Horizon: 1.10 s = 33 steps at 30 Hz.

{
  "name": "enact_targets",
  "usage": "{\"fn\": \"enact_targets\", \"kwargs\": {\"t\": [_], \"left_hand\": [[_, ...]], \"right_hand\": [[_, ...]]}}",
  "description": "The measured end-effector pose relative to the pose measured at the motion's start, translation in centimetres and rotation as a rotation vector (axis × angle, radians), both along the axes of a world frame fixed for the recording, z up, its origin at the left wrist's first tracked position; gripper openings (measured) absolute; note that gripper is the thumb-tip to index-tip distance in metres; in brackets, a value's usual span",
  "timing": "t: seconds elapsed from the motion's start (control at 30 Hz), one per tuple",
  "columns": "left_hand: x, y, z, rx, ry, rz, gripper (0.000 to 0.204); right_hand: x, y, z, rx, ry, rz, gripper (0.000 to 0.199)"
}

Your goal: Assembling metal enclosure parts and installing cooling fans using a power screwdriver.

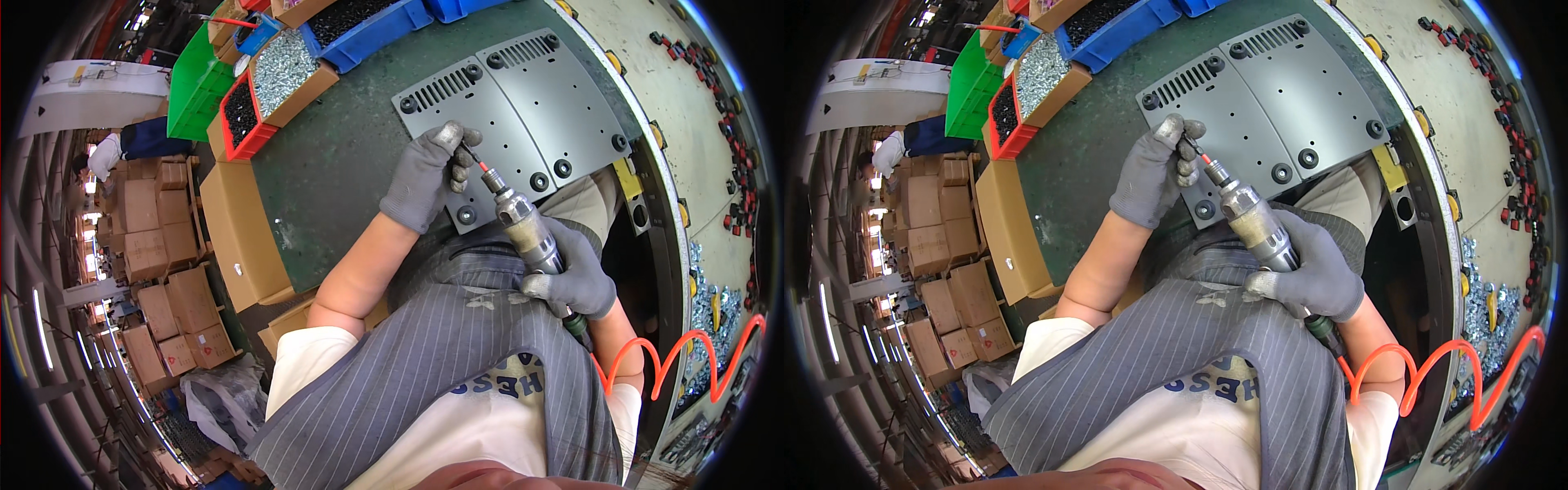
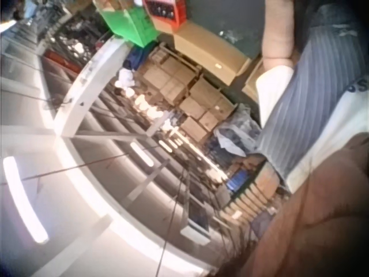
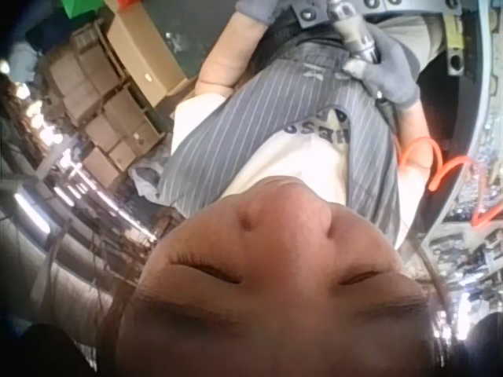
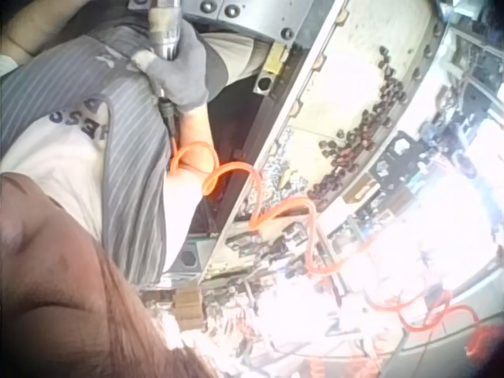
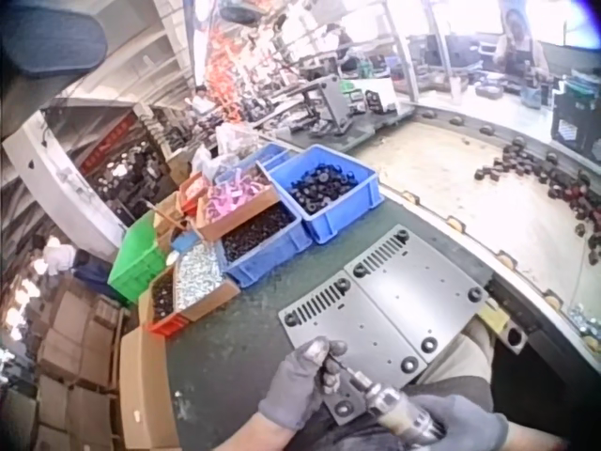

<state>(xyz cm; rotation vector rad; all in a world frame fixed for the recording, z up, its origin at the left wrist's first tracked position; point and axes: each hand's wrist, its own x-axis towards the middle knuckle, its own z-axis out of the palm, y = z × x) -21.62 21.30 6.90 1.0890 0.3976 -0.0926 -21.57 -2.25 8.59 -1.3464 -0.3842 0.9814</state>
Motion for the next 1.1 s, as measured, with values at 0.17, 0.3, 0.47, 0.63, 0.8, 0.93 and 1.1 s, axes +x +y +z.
{"fn": "enact_targets", "kwargs": {"t": [0.17, 0.3, 0.47, 0.63, 0.8, 0.93, 1.1], "left_hand": [[-0.1, 0.4, -0.6, -0.16, -0.022, -0.057, 0.032], [0.0, 0.2, -0.4, 0.061, -0.026, -0.081, 0.032], [-0.2, -0.3, 0.7, 0.348, -0.046, -0.056, 0.045], [-5.0, -0.7, 1.4, 0.477, -0.029, -0.526, 0.049], [-9.8, -1.9, -3.5, 1.29, 0.089, -0.681, 0.044], [-9.8, -3.2, -8.7, 1.589, 0.23, -0.559, 0.04], [-9.7, -3.7, -5.2, 1.541, -0.142, -0.372, 0.036]], "right_hand": [[-0.2, -0.1, -0.6, 0.016, 0.068, -0.001, 0.065], [-0.3, -0.6, -1.8, 0.093, 0.026, -0.009, 0.063], [0.2, -2.5, -1.5, 0.039, -0.053, 0.09, 0.063], [0.5, -3.7, -1.1, 0.136, -0.044, 0.018, 0.065], [1.0, -4.7, -2.9, 0.2, 0.054, -0.076, 0.057], [1.6, -3.9, -3.5, 0.226, -0.087, -0.107, 0.06], [1.8, -5.4, -1.9, 0.251, 0.188, -0.012, 0.07]]}}
